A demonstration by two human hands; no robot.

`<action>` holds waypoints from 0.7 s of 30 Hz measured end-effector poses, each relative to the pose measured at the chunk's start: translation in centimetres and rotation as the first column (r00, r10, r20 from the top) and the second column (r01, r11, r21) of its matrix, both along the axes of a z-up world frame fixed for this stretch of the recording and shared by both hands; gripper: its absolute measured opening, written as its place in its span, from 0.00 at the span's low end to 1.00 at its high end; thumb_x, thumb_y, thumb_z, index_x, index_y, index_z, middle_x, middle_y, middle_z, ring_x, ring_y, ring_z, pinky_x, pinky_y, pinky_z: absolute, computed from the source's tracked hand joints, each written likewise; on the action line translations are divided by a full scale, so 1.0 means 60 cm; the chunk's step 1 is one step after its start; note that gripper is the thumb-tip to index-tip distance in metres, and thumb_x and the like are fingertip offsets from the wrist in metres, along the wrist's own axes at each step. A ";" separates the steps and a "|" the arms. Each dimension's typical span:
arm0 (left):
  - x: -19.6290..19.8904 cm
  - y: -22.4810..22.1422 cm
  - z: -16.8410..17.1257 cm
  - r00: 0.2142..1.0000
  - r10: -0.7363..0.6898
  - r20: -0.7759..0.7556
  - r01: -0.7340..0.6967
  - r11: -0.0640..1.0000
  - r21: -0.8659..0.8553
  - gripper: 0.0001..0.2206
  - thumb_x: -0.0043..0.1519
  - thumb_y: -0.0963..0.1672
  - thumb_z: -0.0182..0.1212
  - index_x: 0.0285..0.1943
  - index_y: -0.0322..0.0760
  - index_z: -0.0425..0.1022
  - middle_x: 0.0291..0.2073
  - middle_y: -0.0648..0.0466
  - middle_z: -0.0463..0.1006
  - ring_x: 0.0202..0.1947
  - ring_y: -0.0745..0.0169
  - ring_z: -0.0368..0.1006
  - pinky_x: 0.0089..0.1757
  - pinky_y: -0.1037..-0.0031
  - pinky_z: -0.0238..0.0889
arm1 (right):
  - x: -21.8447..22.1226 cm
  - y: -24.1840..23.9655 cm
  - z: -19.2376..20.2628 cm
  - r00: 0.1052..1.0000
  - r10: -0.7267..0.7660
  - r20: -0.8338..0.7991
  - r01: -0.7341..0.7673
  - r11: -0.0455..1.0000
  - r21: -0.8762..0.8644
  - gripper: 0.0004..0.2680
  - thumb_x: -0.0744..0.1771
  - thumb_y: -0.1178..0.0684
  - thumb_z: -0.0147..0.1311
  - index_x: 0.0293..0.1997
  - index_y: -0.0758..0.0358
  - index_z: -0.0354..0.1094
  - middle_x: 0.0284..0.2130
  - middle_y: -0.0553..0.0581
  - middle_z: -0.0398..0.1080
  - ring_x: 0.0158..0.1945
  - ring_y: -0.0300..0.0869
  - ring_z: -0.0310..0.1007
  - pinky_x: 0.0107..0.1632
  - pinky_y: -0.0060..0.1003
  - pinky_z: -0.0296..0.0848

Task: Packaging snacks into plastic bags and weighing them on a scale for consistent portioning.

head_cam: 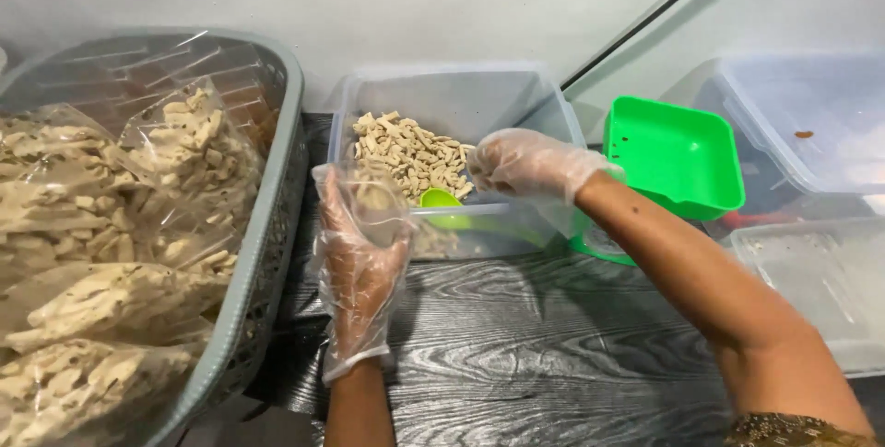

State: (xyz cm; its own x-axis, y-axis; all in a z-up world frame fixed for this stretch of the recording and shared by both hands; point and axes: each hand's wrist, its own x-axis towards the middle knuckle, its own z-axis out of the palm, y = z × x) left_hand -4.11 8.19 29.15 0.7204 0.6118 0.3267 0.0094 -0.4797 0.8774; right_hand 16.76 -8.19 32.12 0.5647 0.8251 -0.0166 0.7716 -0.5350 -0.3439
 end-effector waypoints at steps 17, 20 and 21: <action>0.005 0.041 -0.022 0.979 -0.063 -0.194 0.090 0.987 0.133 0.44 0.39 0.55 0.79 0.66 0.49 0.63 0.53 0.51 0.78 0.58 0.41 0.69 0.55 0.48 0.64 | 0.161 0.068 -0.158 0.919 0.233 -0.317 -0.328 0.899 -0.289 0.07 0.60 0.57 0.65 0.39 0.52 0.82 0.37 0.49 0.81 0.43 0.40 0.82 0.46 0.34 0.80; 0.007 0.044 -0.030 0.988 -0.058 -0.141 0.079 0.985 0.152 0.42 0.40 0.56 0.78 0.63 0.46 0.63 0.50 0.49 0.80 0.57 0.39 0.71 0.60 0.47 0.58 | 0.176 0.045 -0.174 0.899 0.281 -0.336 -0.380 0.883 -0.277 0.07 0.60 0.58 0.65 0.38 0.54 0.82 0.36 0.48 0.81 0.41 0.38 0.83 0.44 0.33 0.82; 0.008 0.041 -0.030 0.989 -0.063 -0.135 0.083 0.984 0.154 0.42 0.40 0.56 0.78 0.63 0.46 0.63 0.50 0.49 0.80 0.57 0.39 0.71 0.60 0.47 0.58 | 0.185 0.036 -0.175 0.894 0.296 -0.336 -0.393 0.878 -0.273 0.07 0.60 0.58 0.65 0.37 0.54 0.82 0.35 0.48 0.81 0.40 0.38 0.83 0.43 0.33 0.82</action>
State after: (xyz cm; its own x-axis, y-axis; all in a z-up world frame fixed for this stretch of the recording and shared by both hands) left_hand -3.61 10.67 27.35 0.8037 0.5036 0.3170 0.0773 -0.6166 0.7834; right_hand 27.88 -6.03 21.65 0.1767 0.8856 -0.4295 0.8269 -0.3703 -0.4233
